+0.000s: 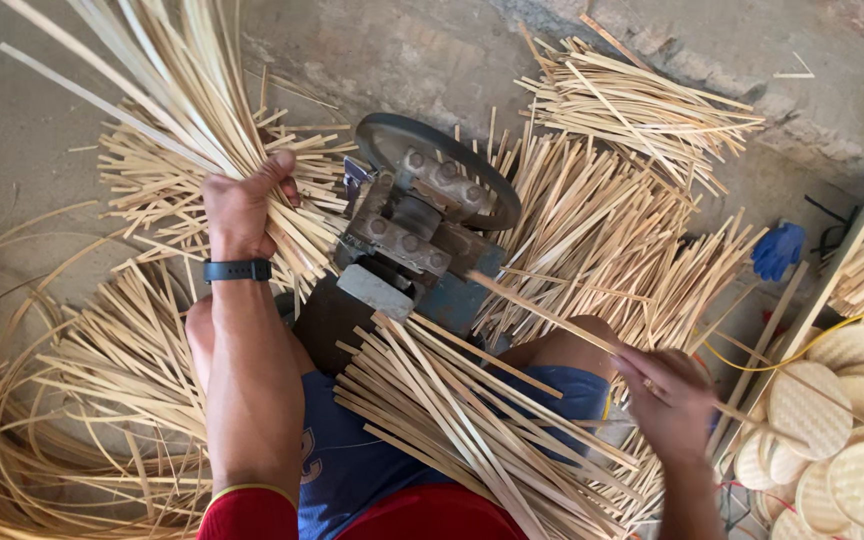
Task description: The person is using a machine to strip bamboo into thin pieces, handling large bundles of sticks and feeding individual strips through the mechanism.
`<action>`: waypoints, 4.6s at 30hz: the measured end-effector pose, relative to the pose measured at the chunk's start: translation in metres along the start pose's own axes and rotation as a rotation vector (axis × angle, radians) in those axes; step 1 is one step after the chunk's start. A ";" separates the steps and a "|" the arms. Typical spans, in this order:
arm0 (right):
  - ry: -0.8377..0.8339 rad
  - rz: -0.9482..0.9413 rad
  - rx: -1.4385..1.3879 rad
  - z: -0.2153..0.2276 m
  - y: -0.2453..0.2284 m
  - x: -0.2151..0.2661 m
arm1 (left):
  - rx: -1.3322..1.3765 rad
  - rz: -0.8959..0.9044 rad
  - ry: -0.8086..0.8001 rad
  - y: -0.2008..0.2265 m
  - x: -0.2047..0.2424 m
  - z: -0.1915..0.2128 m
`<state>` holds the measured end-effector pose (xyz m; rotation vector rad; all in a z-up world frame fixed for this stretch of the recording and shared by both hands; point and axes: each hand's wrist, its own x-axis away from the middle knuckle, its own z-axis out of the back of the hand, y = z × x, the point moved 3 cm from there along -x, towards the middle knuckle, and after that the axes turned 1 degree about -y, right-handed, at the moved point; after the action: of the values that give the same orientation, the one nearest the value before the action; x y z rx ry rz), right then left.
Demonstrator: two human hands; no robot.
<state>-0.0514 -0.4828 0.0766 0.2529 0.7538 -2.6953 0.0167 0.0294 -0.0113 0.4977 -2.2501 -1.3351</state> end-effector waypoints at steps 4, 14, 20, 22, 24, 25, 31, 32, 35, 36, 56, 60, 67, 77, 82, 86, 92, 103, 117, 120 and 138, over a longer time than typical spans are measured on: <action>0.077 0.097 0.011 -0.045 -0.020 -0.025 | -0.050 -0.035 -0.101 -0.002 0.005 -0.006; -0.059 -0.002 -0.044 -0.095 -0.021 -0.041 | 0.017 0.051 -0.132 -0.014 -0.002 -0.013; -0.353 -0.046 -0.102 -0.123 -0.001 -0.009 | -0.073 0.095 -0.119 -0.015 0.002 -0.021; -0.473 0.022 -0.193 -0.137 0.004 0.013 | -0.083 0.125 -0.090 -0.008 0.005 -0.021; -0.560 0.119 -0.170 -0.147 0.009 0.026 | -0.087 0.117 -0.080 -0.004 0.007 -0.022; -0.609 0.003 -0.149 -0.151 0.014 0.030 | -0.085 0.094 -0.084 -0.002 0.007 -0.022; -0.620 -0.248 -0.080 -0.107 0.038 0.030 | 0.077 0.007 -0.006 -0.001 0.000 0.000; -0.523 -0.143 -0.183 -0.088 0.043 0.024 | 0.120 0.024 0.032 0.000 -0.002 0.007; -0.434 -0.242 -0.208 -0.039 0.067 0.020 | 0.204 -0.061 0.033 0.010 -0.001 0.021; -0.418 -0.299 -0.142 -0.025 0.075 0.020 | 0.155 -0.079 0.038 0.012 0.001 0.021; -0.278 -0.199 0.163 -0.038 0.035 -0.014 | -0.213 0.096 -0.040 -0.010 0.004 -0.011; -0.089 0.117 -0.145 -0.063 0.005 -0.014 | 0.020 0.034 -0.225 -0.019 -0.001 -0.020; -0.753 -0.308 -0.095 -0.132 -0.031 0.032 | -0.077 0.086 -0.173 -0.018 0.000 -0.016; -0.545 -0.163 -0.262 -0.148 -0.039 0.061 | 0.191 -0.162 0.042 0.035 0.018 0.053; -0.584 -0.212 -0.299 -0.162 -0.017 0.071 | -0.329 -0.266 0.407 0.088 0.081 0.189; -0.610 -0.178 -0.243 -0.173 0.008 0.075 | -0.649 -0.090 0.630 0.067 0.139 0.301; -0.643 -0.148 -0.322 -0.195 0.051 0.083 | -0.892 0.200 0.774 -0.092 0.202 0.395; -0.561 -0.156 -0.306 -0.210 0.045 0.077 | -0.959 0.774 0.736 -0.191 0.210 0.418; -0.651 -0.207 0.004 -0.238 0.023 0.050 | -0.886 0.546 0.896 -0.180 0.221 0.391; -0.652 -0.164 0.078 -0.238 0.021 0.068 | -0.826 0.362 0.888 -0.164 0.214 0.357; -0.853 0.173 0.270 -0.125 -0.092 0.055 | -0.634 0.645 -0.341 -0.102 0.322 0.029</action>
<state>-0.1251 -0.3575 0.0005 -0.6984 0.1023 -2.3778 -0.2572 -0.1672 -0.0454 -0.6587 -1.8048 -1.7086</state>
